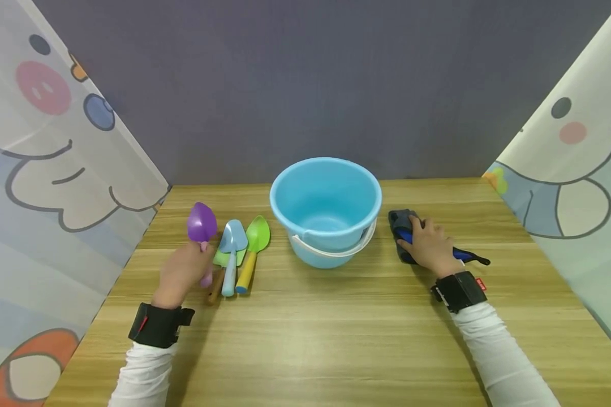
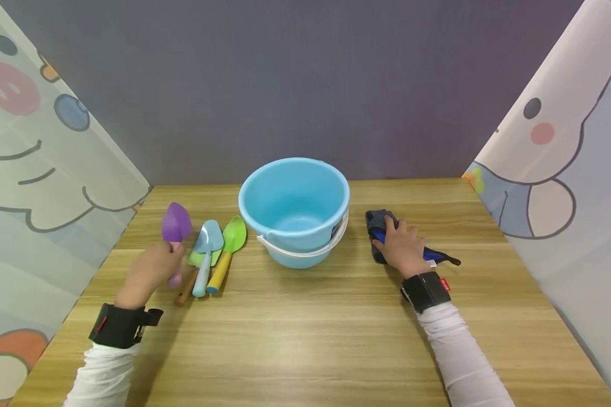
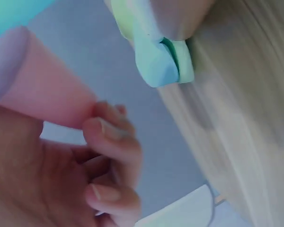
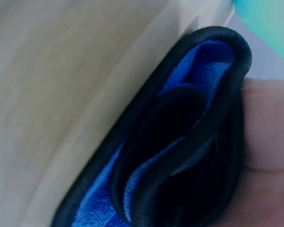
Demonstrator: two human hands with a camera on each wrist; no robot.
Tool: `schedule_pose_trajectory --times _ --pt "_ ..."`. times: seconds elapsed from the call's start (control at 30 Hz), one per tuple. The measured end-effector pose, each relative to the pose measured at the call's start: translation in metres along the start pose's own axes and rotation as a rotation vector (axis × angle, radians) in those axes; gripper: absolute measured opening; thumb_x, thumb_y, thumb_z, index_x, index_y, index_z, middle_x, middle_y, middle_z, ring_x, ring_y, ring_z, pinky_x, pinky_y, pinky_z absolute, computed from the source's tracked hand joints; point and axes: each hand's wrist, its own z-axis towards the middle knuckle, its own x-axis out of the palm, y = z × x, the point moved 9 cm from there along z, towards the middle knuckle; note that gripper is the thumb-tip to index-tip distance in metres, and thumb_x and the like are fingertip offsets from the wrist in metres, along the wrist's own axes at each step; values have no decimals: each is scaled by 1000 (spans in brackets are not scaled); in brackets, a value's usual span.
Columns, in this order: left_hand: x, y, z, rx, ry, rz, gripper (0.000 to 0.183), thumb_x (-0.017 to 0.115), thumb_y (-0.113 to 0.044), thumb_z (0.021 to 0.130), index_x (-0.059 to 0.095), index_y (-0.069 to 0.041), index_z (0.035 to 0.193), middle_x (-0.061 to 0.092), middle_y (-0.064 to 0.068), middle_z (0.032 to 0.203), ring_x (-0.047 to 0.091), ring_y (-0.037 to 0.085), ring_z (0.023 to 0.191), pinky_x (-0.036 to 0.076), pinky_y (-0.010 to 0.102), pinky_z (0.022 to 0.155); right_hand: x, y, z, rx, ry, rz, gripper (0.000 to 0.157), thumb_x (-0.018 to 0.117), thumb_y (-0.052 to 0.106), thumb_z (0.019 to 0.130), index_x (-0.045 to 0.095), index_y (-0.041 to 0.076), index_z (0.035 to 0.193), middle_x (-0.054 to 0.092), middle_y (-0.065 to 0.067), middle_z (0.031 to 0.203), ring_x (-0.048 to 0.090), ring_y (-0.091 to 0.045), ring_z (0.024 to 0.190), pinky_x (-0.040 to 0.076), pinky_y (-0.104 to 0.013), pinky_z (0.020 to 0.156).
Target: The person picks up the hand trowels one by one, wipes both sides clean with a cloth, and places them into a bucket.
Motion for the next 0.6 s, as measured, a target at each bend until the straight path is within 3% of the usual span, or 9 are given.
schedule_pose_trajectory --times 0.17,0.4,0.5,0.6 --pt "-19 -22 -11 35 -187 23 48 30 -30 103 48 -5 66 49 8 50 43 19 40 30 29 32 -1 0 -1 7 19 -24 79 51 44 96 18 -2 151 28 -48 136 48 -68 91 47 -75 76" --pt "-47 -60 -27 97 -376 5 51 25 -33 106 52 8 92 43 9 52 41 21 37 25 28 31 -2 0 -2 11 19 -19 77 51 42 97 17 -2 150 28 -47 136 48 -68 94 48 -75 76" --pt "-56 -78 -33 131 -423 -17 53 25 -34 106 51 12 108 47 12 54 45 24 38 28 30 30 -3 1 -3 10 6 -14 77 52 42 96 18 -3 150 29 -47 134 48 -68 94 48 -75 75" --pt "-58 -95 -38 171 -441 -26 50 27 -32 107 49 12 115 51 14 57 49 25 40 31 31 32 -3 2 -5 11 0 -16 77 52 42 96 19 -3 149 30 -47 133 49 -66 92 49 -74 74"
